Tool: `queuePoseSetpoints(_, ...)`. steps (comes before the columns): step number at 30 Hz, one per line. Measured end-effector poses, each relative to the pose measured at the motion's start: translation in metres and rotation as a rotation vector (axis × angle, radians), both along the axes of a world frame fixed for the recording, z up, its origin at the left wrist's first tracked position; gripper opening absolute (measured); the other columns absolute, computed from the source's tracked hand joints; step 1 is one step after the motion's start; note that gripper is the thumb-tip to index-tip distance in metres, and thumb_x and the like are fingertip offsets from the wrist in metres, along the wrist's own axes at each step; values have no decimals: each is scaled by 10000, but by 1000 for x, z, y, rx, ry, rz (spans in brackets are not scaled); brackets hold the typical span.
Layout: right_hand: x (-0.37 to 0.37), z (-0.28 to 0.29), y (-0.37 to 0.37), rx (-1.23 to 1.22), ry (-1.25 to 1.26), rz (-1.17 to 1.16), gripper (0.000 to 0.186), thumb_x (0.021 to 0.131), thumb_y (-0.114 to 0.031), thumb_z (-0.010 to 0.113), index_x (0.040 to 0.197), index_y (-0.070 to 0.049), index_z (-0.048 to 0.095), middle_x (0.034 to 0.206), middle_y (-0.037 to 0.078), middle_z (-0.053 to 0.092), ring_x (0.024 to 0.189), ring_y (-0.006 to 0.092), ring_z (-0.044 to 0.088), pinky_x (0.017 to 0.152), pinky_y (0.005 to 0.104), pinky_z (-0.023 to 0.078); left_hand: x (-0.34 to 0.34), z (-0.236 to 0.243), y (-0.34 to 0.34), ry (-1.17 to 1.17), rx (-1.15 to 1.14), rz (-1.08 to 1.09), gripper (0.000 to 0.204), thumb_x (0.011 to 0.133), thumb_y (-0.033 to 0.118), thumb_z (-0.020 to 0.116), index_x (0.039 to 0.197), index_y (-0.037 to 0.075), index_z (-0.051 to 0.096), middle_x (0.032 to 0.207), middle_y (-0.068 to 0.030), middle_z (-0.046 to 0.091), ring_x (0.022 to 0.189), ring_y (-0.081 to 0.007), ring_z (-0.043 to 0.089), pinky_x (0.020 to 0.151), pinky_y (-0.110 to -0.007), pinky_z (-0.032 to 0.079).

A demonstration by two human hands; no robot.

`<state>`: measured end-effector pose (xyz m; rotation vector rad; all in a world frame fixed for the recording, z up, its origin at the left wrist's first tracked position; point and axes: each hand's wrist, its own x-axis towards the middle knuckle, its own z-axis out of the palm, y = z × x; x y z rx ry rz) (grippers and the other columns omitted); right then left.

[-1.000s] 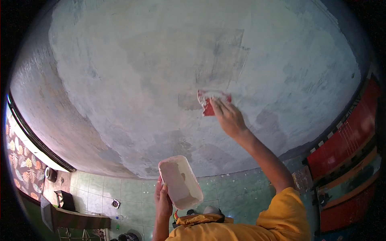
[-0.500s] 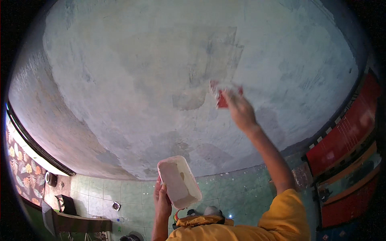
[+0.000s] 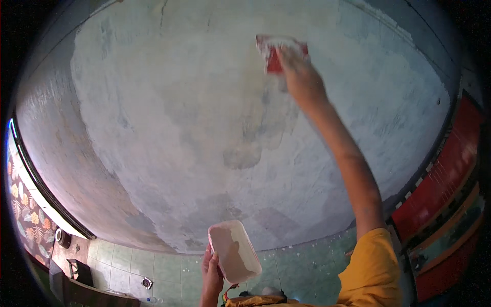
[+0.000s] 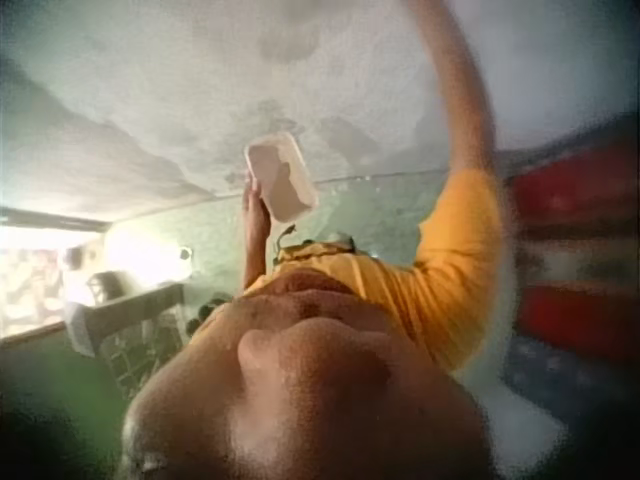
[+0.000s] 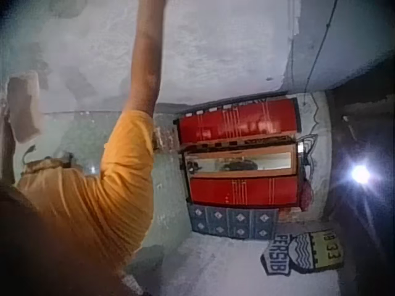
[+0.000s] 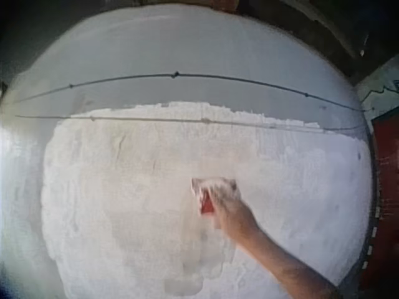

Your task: The person uses a scraper to apply plaster from a container onto the surface of a ceiling and a wall.

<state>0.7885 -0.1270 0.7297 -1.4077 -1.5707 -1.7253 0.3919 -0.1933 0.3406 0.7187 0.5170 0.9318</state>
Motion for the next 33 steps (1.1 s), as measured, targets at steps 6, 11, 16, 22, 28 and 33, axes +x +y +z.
queuePoseSetpoints(6,-34,-148,-27,-293,82,-18,501,903,-9,550,1404,-2,523,1355,194,608,1225,319,613,1019,419,511,-9,9,-1,-25,30,24,566,1026,191,546,1525,22,338,1413,-117,523,1274,-218,528,1042,-358,454)
queuePoseSetpoints(11,-53,-22,-38,-147,255,52,355,917,-13,549,1262,-44,624,1161,162,699,1013,349,690,872,400,566,-8,9,1,-4,25,34,582,1023,198,554,1527,13,330,1419,-121,517,1274,-214,523,1043,-356,450)
queuePoseSetpoints(16,-25,17,-27,-40,109,-36,373,906,-11,562,1274,-31,616,1184,191,682,1030,340,684,866,408,566,3,5,7,-21,64,-5,587,1020,195,560,1525,3,330,1425,-118,512,1275,-209,518,1046,-354,444)
queuePoseSetpoints(22,-34,-109,-36,-275,38,2,404,899,-3,581,1301,-28,615,1209,193,686,1107,320,681,927,393,566,0,12,3,-3,90,22,613,1009,286,584,1499,-13,370,1432,-130,510,1315,-250,498,1110,-399,390)
queuePoseSetpoints(28,-50,68,-37,60,-25,103,375,923,-74,610,1297,-55,613,1219,141,686,1055,317,685,890,392,567,3,10,4,-10,69,-8,600,1007,283,588,1491,-7,383,1391,-132,548,1279,-247,533,1088,-400,417)
queuePoseSetpoints(33,-23,147,23,145,-95,13,434,938,-89,556,1370,-45,555,1341,178,610,1191,342,612,965,405,533,6,-20,7,139,100,-3,582,1011,395,581,1486,83,457,1368,-98,578,1250,-172,518,1007,-296,424)
